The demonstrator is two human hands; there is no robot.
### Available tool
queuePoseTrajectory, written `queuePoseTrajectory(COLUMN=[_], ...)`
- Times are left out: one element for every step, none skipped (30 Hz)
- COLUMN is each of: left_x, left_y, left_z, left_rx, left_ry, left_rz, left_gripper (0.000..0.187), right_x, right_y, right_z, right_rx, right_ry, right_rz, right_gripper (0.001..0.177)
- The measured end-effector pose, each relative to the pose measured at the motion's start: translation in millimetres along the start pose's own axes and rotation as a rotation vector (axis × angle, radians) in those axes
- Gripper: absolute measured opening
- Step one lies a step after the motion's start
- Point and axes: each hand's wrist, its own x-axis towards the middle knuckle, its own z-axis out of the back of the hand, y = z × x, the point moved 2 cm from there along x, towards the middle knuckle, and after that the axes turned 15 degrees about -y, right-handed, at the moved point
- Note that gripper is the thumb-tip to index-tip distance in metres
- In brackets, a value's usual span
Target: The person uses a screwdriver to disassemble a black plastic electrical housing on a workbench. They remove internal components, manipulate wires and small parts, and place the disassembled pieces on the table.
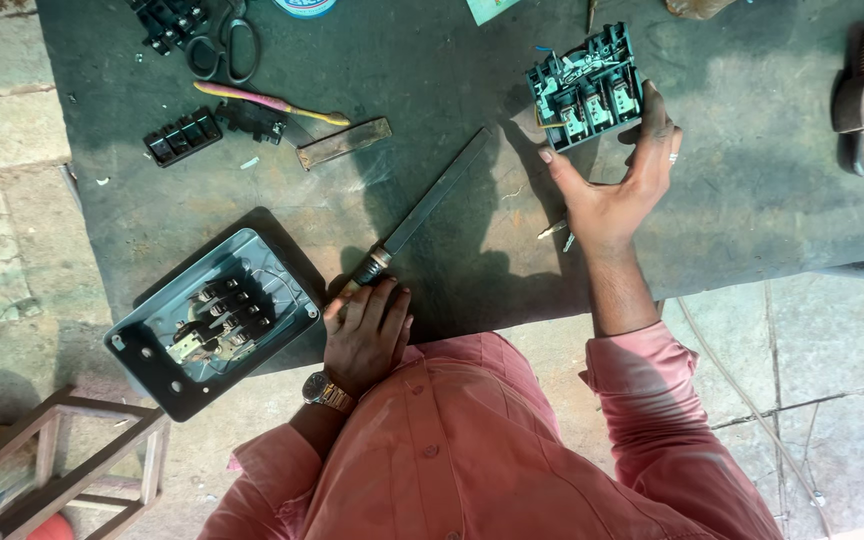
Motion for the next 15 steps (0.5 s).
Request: queuePoseTrajectory(left_x=[-0.5, -0.7, -1.0, -1.1, -0.7, -0.1, -0.4, -0.4, 0.5, 0.9, 0.3, -0.4, -1.5, -2.4, -2.0], left_y=[0.8, 1.2, 2.0, 2.4, 1.0, -0.4, 0.3, 0.3, 0.9, 3.0, 2.8, 2.0, 2.4, 1.7, 2.6], left_z=[-0.9, -1.5, -1.1, -1.0, -2.2, -3.6, -2.7, -2.4, -3.1, -3.1, -3.3, -4.1, -3.5, -3.0, -3.3], left_rx=[0.005, 0.011, 0.017, 0.017, 0.019, 0.021, 0.030, 0.040, 0.047, 0.040, 0.027, 0.015, 0.017, 0.019, 0.021], left_ry=[0.000, 0.000, 0.000, 0.000, 0.002, 0.004, 0.001, -0.002, -0.008, -0.008, -0.006, -0.004, -0.009, -0.014, -0.022], left_rz=[-0.004, -0.007, -0.012, -0.010, -0.008, -0.007, -0.017, -0.027, -0.039, -0.038, -0.035, -0.033, -0.029, -0.026, -0.028], left_gripper=[0.031, 0.031, 0.031, 0.032, 0.033, 0.033, 0.033, 0.033, 0.034, 0.033, 0.032, 0.031, 0.030, 0.030, 0.030], right_x=[0.4, 0.9, 0.2, -0.7, 0.5, 1.7, 1.2, 2.8, 6.0, 10.3, 16.2, 23.5, 31.7, 42.5, 52.1], right_y=[-0.6, -1.3, -1.5, -2.4, -5.3, -8.7, -10.0, -13.4, -18.5, -26.5, -37.3, -50.1, -64.9, -81.1, -96.8], right_z=[-2.2, -4.2, -5.7, -6.6, -7.1, -7.4, -9.6, -11.3, -13.2, -18.8, -25.4, -33.6, -44.2, -57.1, -69.6], right_rx=[-0.001, -0.003, -0.003, -0.009, -0.013, -0.016, 0.004, 0.026, 0.046, 0.045, 0.040, 0.035, 0.019, 0.004, -0.010], right_ry=[-0.007, -0.014, -0.021, -0.024, -0.027, -0.029, -0.048, -0.066, -0.085, -0.089, -0.090, -0.091, -0.094, -0.097, -0.105], right_rz=[0.005, 0.009, 0.014, 0.000, -0.016, -0.032, 0.017, 0.066, 0.118, 0.104, 0.091, 0.077, 0.043, 0.009, -0.027], right_gripper=[0.104, 0.103, 0.103, 0.105, 0.106, 0.108, 0.106, 0.104, 0.102, 0.103, 0.104, 0.105, 0.102, 0.099, 0.096])
